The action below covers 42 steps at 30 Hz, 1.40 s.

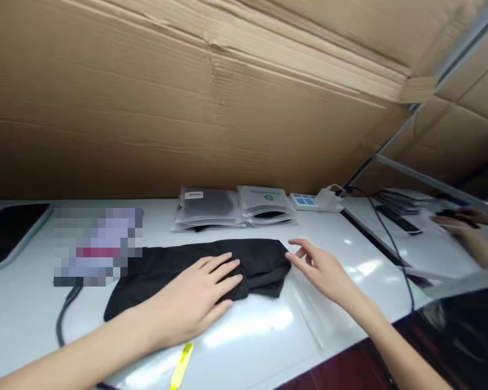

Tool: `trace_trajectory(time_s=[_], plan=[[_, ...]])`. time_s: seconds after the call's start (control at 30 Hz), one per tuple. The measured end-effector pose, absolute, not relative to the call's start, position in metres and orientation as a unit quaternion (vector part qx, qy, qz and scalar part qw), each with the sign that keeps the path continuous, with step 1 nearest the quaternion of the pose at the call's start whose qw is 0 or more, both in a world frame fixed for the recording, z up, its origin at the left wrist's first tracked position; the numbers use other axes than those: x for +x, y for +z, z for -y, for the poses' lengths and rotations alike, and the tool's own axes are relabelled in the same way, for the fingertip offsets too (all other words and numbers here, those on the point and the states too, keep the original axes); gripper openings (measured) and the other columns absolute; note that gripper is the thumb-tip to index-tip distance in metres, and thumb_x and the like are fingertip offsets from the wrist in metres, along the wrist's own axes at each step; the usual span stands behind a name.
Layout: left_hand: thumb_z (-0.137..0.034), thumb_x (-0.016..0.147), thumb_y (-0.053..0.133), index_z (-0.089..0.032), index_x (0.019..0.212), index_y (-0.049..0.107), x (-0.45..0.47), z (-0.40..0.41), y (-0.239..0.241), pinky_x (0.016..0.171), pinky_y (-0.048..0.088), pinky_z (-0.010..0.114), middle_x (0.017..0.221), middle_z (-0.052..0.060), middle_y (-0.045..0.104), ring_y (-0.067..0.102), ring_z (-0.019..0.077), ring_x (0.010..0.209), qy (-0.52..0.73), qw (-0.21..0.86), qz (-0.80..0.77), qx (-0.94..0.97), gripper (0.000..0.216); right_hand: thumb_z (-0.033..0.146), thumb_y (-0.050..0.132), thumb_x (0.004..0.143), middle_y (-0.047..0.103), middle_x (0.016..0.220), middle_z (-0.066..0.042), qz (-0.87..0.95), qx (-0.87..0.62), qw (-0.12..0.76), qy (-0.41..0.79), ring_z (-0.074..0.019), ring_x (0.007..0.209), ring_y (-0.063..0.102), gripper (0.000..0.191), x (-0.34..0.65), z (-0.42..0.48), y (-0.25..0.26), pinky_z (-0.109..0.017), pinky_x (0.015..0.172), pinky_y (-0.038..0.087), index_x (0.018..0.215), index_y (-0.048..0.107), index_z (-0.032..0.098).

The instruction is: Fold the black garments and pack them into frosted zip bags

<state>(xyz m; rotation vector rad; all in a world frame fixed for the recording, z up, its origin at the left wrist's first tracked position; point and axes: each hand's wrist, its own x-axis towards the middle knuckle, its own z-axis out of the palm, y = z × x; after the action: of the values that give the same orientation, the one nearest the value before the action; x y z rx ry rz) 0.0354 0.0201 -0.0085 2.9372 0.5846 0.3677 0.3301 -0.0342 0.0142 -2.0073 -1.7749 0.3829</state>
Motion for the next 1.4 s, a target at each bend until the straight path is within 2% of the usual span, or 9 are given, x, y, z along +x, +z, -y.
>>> trace_trajectory(time_s=[0.27,0.47,0.6,0.7,0.83,0.93,1.0,1.2,1.4], plan=[[-0.038,0.096,0.049,-0.029,0.14,0.049,0.043,-0.027,-0.034,0.108,0.041,0.05,0.148,0.006,0.048,0.042,0.0297,0.137,0.127,0.113,-0.195,0.966,0.045,0.032,0.058,0.081,0.061,0.075,0.0,0.611,-0.722,0.305,0.116,-0.0175,0.063,0.059,0.046,0.306,0.029,-0.013,-0.03,0.061,0.045,0.125,0.056,0.017],[-0.036,0.093,0.053,-0.021,0.131,0.057,0.052,-0.02,-0.023,0.107,0.042,0.049,0.142,0.01,0.054,0.046,0.0304,0.133,0.15,0.126,-0.192,0.962,0.041,0.02,0.052,0.08,0.06,0.084,-0.003,0.637,-0.664,0.387,0.054,-0.0204,0.08,0.058,0.041,0.274,0.017,0.012,-0.035,0.078,0.048,0.12,0.059,0.019],[-0.02,0.094,0.047,-0.019,0.097,0.068,0.036,-0.017,-0.014,0.086,0.052,0.033,0.105,0.008,0.07,0.062,0.0205,0.101,0.258,0.129,-0.173,0.942,0.021,0.012,0.051,0.083,0.063,0.086,-0.005,0.743,-0.555,0.37,0.056,-0.0207,0.08,0.058,0.047,0.218,0.012,0.018,-0.036,0.077,0.05,0.129,0.054,0.017],[-0.011,0.091,0.046,-0.017,0.075,0.061,0.011,-0.013,-0.012,0.059,0.045,0.026,0.069,0.003,0.063,0.055,0.0142,0.064,0.344,0.066,-0.19,0.917,0.024,0.011,0.052,0.085,0.068,0.097,-0.007,0.786,-0.492,0.351,0.126,-0.0214,0.09,0.061,0.056,0.185,0.015,0.01,-0.038,0.084,0.052,0.14,0.044,0.017],[-0.01,0.091,0.049,-0.018,0.067,0.055,-0.017,-0.008,-0.013,0.052,0.036,0.026,0.062,0.0,0.059,0.05,0.0121,0.054,0.35,0.01,-0.233,0.907,0.025,0.014,0.056,0.089,0.071,0.105,-0.002,0.739,-0.462,0.442,0.213,-0.0171,0.104,0.064,0.05,0.187,0.024,0.008,-0.035,0.096,0.05,0.137,0.045,0.027],[-0.015,0.093,0.048,-0.018,0.069,0.056,-0.023,-0.011,-0.012,0.052,0.036,0.027,0.064,0.0,0.06,0.053,0.0127,0.055,0.315,-0.006,-0.261,0.912,0.026,0.018,0.054,0.093,0.072,0.099,0.0,0.648,-0.529,0.527,0.153,-0.0175,0.104,0.066,0.033,0.209,0.028,0.01,-0.037,0.098,0.05,0.124,0.056,0.03],[-0.019,0.094,0.044,-0.019,0.072,0.058,-0.024,-0.015,-0.012,0.052,0.035,0.028,0.065,0.0,0.061,0.056,0.0139,0.057,0.269,-0.006,-0.288,0.919,0.026,0.023,0.053,0.094,0.072,0.107,-0.003,0.646,-0.57,0.492,0.122,-0.0203,0.107,0.066,0.027,0.218,0.029,0.006,-0.041,0.099,0.05,0.12,0.06,0.028],[-0.022,0.094,0.044,-0.021,0.08,0.059,-0.025,-0.026,-0.018,0.056,0.039,0.028,0.078,0.001,0.066,0.062,0.0172,0.069,0.122,0.06,-0.319,0.938,0.021,0.03,0.052,0.093,0.05,0.146,-0.01,0.793,-0.563,0.182,0.145,-0.031,0.139,0.038,0.045,0.205,0.037,-0.019,-0.058,0.113,0.033,0.137,0.054,0.021],[-0.02,0.096,0.04,-0.019,0.103,0.065,-0.025,-0.018,-0.02,0.071,0.051,0.031,0.103,0.006,0.07,0.066,0.0199,0.089,0.19,0.05,-0.296,0.935,0.026,0.04,0.043,0.098,0.038,0.153,-0.009,0.791,-0.577,0.178,0.099,-0.0292,0.145,0.028,0.052,0.202,0.037,-0.013,-0.058,0.114,0.031,0.146,0.043,0.019]])
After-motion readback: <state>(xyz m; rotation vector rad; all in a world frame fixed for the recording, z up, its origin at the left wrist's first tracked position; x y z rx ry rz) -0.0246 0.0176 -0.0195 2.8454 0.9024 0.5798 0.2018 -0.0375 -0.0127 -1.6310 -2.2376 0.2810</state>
